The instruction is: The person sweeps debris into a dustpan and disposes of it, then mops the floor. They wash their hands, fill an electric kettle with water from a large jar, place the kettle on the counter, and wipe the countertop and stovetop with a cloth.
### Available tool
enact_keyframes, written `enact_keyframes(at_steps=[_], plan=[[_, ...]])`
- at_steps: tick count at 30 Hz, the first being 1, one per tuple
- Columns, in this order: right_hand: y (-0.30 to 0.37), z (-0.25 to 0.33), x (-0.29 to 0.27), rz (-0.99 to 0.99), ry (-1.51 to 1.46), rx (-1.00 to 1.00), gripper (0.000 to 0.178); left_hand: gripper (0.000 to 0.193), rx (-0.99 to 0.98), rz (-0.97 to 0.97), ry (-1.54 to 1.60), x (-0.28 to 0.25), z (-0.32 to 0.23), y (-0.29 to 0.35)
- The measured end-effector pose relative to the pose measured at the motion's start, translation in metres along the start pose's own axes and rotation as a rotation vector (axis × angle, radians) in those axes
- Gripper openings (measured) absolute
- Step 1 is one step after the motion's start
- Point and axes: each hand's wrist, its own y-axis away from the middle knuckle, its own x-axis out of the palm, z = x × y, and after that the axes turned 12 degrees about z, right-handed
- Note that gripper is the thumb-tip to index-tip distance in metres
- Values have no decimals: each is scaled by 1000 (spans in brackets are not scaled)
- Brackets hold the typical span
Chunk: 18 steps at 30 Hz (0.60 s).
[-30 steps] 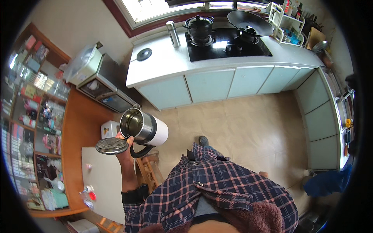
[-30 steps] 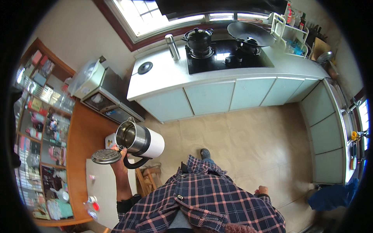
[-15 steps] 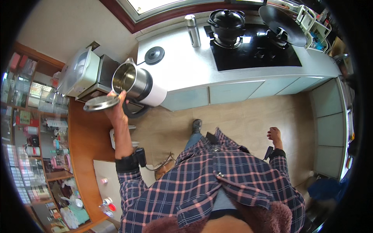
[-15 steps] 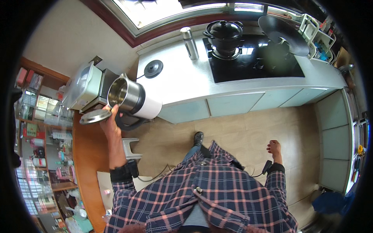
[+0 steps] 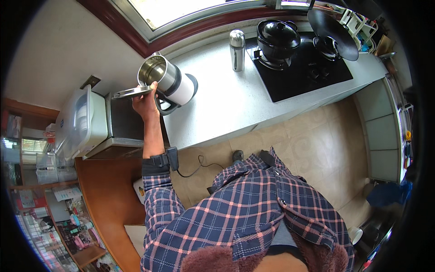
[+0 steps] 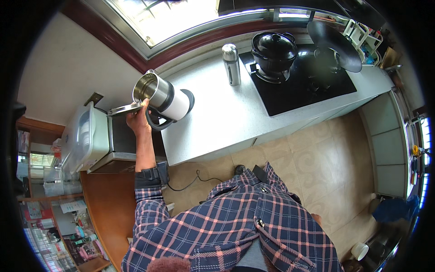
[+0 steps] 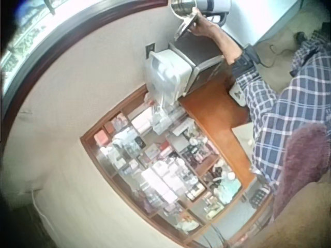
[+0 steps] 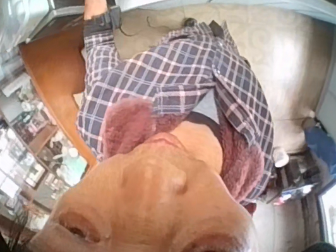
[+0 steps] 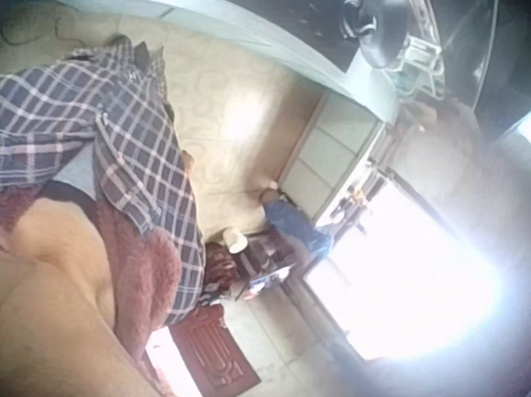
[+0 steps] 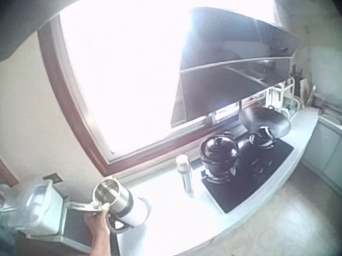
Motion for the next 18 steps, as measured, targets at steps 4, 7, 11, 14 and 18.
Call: enact_keyframes(at_steps=[4,7,11,14,18], plan=[[-5,-5,-10,-24,411,-130,20,26,16,-58,-55,-21,13,-10],[1,8,-13,-76,1060,-390,20,31,-60,-60,-94,-28,24,-9],[37,54,4,-29,422,-264,15,38,38,-73,5,-24,32,-3],[70,97,33,-59,-279,22,21,31,41,-123,-37,-19,35,1],[86,132,57,-26,-201,-16,27,41,-7,-144,-104,-12,40,1]])
